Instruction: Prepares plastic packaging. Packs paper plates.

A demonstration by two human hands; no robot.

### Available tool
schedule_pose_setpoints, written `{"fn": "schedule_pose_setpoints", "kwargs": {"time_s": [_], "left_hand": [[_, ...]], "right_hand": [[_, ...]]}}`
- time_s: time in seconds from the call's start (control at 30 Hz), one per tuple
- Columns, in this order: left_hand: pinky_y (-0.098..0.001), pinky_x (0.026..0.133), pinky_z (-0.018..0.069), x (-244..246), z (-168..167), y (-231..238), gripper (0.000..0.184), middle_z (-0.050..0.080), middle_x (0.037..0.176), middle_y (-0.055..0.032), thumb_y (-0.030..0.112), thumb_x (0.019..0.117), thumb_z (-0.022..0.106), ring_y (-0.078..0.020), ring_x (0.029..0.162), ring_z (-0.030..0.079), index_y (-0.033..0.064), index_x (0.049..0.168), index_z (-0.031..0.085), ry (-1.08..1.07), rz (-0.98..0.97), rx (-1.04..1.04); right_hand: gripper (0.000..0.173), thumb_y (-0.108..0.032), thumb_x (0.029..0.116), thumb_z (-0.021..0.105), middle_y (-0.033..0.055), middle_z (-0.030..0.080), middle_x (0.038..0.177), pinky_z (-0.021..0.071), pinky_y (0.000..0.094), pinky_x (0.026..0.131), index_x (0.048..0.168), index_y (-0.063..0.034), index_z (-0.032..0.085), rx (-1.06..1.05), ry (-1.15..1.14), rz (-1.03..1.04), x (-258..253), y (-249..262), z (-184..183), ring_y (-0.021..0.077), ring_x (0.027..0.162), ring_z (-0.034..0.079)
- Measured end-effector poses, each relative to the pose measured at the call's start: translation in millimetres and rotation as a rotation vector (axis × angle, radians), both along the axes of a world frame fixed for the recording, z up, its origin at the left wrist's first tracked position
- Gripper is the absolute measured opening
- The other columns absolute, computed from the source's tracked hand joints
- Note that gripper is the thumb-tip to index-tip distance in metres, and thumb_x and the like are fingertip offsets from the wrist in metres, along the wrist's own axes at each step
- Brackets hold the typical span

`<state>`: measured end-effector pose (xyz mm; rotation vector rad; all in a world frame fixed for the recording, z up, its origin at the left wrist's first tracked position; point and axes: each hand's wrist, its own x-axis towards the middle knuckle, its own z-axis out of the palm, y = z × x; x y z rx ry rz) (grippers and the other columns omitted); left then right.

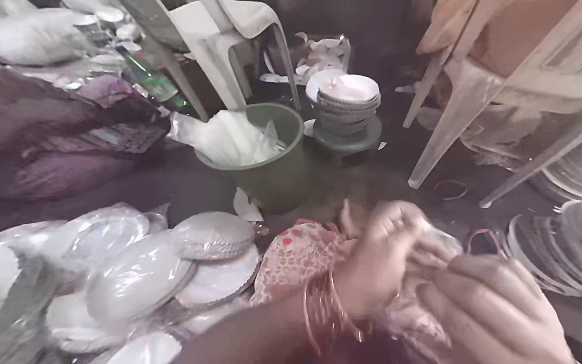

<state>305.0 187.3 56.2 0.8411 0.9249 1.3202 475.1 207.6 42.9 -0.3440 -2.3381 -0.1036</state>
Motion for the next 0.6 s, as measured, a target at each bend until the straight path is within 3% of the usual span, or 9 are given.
{"fn": "schedule_pose_setpoints", "kwargs": {"time_s": [0.1, 0.2, 0.3, 0.4, 0.53, 0.6], "left_hand": [[-0.0152, 0.073, 0.0516, 21, -21, -23, 0.014, 0.059, 0.091, 0.0096, 0.007, 0.1079, 0.039, 0.0046, 0.081, 0.058, 0.0116, 0.107, 0.051, -0.114, -0.076, 0.366], [-0.016, 0.077, 0.0519, 21, -25, -27, 0.01, 0.061, 0.091, 0.0087, 0.007, 0.1083, 0.042, 0.0046, 0.084, 0.059, 0.0095, 0.109, 0.052, -0.043, -0.047, 0.451], [-0.0179, 0.076, 0.0538, 17, -30, -24, 0.011, 0.063, 0.09, 0.0089, 0.01, 0.1076, 0.045, 0.003, 0.083, 0.062, 0.0137, 0.105, 0.055, -0.091, -0.052, 0.483], [-0.0163, 0.073, 0.0526, 3, -31, -18, 0.01, 0.063, 0.088, 0.0093, 0.013, 0.1063, 0.05, 0.004, 0.079, 0.061, 0.012, 0.104, 0.059, -0.014, -0.105, 0.48], [-0.0136, 0.054, 0.0471, -20, -25, -2, 0.014, 0.057, 0.067, 0.0117, 0.005, 0.1013, 0.05, 0.0045, 0.057, 0.054, 0.0094, 0.095, 0.062, 0.277, -0.052, 0.425], [-0.0135, 0.054, 0.0495, -20, -24, 4, 0.017, 0.063, 0.069, 0.0103, 0.001, 0.0983, 0.053, 0.0038, 0.057, 0.057, 0.0054, 0.092, 0.068, 0.335, 0.071, 0.38]], "right_hand": [[0.008, -0.017, 0.1011, 0.058, 0.0036, 0.059, 0.098, 0.0434, 0.0292, 0.103, 0.096, -0.0123, 0.062, -0.082, 0.264, -0.035, -6, 1, 1, 0.0164, 0.108, 0.057], [0.009, -0.016, 0.1034, 0.057, 0.0039, 0.066, 0.115, 0.0519, 0.0261, 0.104, 0.099, -0.0099, 0.062, -0.308, 0.4, -0.006, -6, -1, -2, 0.0109, 0.118, 0.062], [0.019, -0.012, 0.1049, 0.049, 0.0028, 0.073, 0.114, 0.058, 0.0255, 0.096, 0.097, -0.0093, 0.067, -0.586, 0.482, 0.094, -4, 8, 0, 0.0095, 0.111, 0.069], [0.02, -0.013, 0.1064, 0.05, -0.0024, 0.073, 0.1, 0.0571, 0.0184, 0.088, 0.099, -0.0079, 0.069, -0.77, 0.443, 0.223, -4, 18, -1, 0.0007, 0.098, 0.068], [0.021, -0.008, 0.1034, 0.05, -0.0049, 0.065, 0.078, 0.0511, 0.0112, 0.062, 0.095, -0.0048, 0.069, -0.777, 0.399, 0.104, -23, 28, -8, -0.0054, 0.068, 0.059], [0.02, -0.005, 0.1002, 0.05, -0.0053, 0.065, 0.078, 0.0506, 0.0094, 0.066, 0.093, -0.0034, 0.068, -0.727, 0.445, 0.02, -35, 32, -13, -0.0071, 0.071, 0.059]]}}
